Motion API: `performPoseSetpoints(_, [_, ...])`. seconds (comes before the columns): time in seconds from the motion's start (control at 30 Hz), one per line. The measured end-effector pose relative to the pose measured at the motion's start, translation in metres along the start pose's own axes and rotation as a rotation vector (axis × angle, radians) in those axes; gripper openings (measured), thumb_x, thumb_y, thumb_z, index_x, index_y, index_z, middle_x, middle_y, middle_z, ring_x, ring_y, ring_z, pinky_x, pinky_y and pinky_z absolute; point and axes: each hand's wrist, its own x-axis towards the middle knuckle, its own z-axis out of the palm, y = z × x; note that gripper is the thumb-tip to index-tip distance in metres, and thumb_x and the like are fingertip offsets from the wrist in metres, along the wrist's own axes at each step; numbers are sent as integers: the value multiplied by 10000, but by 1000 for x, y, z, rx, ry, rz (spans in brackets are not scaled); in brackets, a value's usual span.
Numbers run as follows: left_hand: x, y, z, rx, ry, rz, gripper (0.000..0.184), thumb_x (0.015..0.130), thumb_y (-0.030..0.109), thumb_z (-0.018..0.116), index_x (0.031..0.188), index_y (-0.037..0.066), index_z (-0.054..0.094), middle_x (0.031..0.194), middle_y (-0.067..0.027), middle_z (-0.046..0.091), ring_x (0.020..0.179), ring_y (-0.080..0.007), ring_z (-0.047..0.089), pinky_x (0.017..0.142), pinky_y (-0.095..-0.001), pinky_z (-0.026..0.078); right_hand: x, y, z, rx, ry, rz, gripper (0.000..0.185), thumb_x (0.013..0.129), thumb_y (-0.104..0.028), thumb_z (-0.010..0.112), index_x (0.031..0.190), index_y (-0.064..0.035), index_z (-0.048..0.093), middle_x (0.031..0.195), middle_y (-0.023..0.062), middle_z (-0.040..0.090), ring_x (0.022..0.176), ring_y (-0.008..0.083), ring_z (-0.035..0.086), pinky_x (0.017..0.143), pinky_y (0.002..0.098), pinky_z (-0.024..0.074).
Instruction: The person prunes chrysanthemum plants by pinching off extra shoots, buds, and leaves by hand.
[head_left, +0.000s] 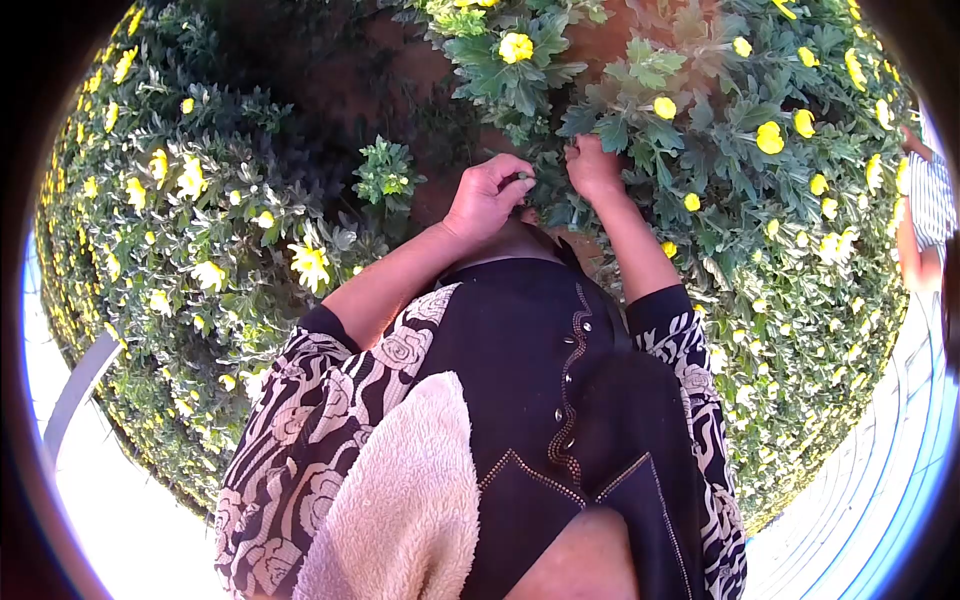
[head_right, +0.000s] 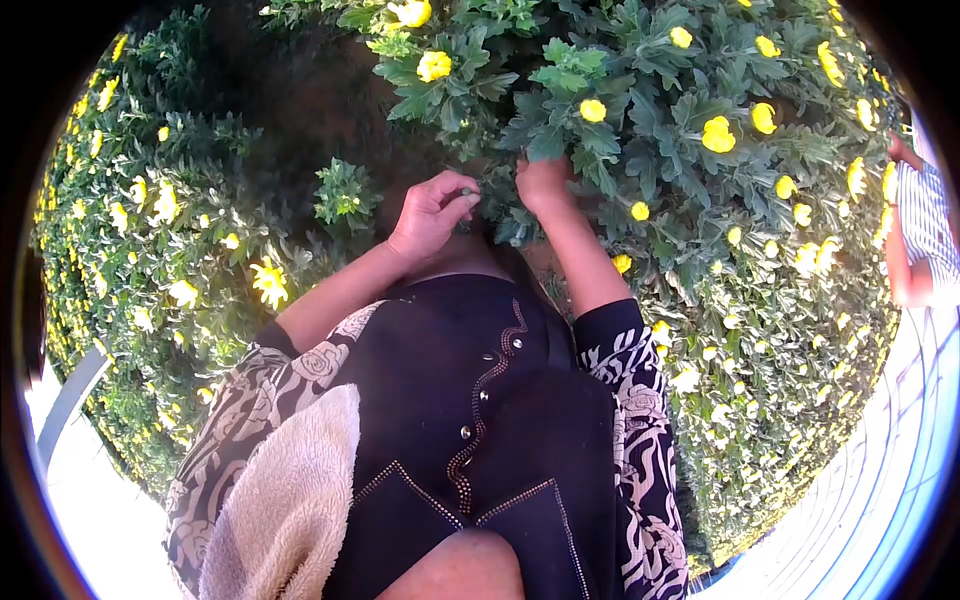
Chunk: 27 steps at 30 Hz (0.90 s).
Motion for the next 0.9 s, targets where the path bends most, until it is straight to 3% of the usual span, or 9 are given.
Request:
performPoseSetpoints(0.17, [5,7,-6,-97,-89,-37,183,879,-4,612,1056,30,583,793,-2,578,654,-67,574,595,-216,471,10,-6,-21,-108,-212,110,222,814,-211,664,970,-54,646,867,133,684,832,321,660,736,429,503])
performPoseSetpoints(0.3, [24,7,-30,-342,111,-349,243,878,17,597,1113,33,537,720,4,559,584,-69,549,475,-215,414,27,-14,-23,484,-157,-6,215,833,-146,672,1000,-16,639,789,87,684,637,165,629,616,330,496])
performPoseSetpoints(0.37, [42,-17,-32,-249,203,-313,257,878,20,579,1132,41,546,709,-8,559,565,-92,549,458,-229,430,41,-17,-22,610,-215,87,212,803,-120,673,970,1,626,852,143,679,752,234,649,720,354,496])
performPoseSetpoints(0.4, [49,-22,-28,-145,229,-322,340,845,12,620,1174,48,544,711,-12,562,576,-95,545,477,-251,447,45,-18,-21,623,-221,-50,179,843,-121,655,966,8,633,770,39,647,609,111,567,577,288,464])
performPoseSetpoints(0.47, [71,-64,-24,19,216,-186,493,784,21,693,1253,89,560,769,-27,622,682,-106,586,570,-278,493,55,-20,-12,595,-269,-100,204,843,-124,655,999,6,636,780,37,647,626,108,566,591,281,461])
performPoseSetpoints(0.53, [103,-124,-4,-149,263,-76,450,778,21,699,1211,80,591,806,-34,645,745,-108,601,620,-274,501,51,-35,-27,498,-333,-133,311,836,-133,659,1118,-5,633,825,47,662,716,126,587,678,287,474])
performPoseSetpoints(0.6, [98,-97,3,-295,292,-101,289,795,16,683,1081,56,669,909,-55,694,895,-111,616,742,-268,507,44,-40,-36,483,-314,-114,344,812,-160,675,1129,-31,640,854,65,673,741,159,616,711,315,493])
performPoseSetpoints(0.73, [97,-85,8,-205,281,-104,227,831,0,642,1052,42,670,918,-63,694,808,-137,655,685,-276,527,46,-32,-27,627,-192,-74,325,844,-192,671,1134,-47,643,991,70,689,871,168,639,810,327,487])
performPoseSetpoints(0.9, [102,-83,-2,-386,478,-541,202,864,29,618,1061,-10,643,857,-125,694,670,-208,675,580,-298,538,40,-28,-28,702,-149,-8,273,859,-136,642,1114,-35,634,1000,60,687,836,139,611,780,319,491])
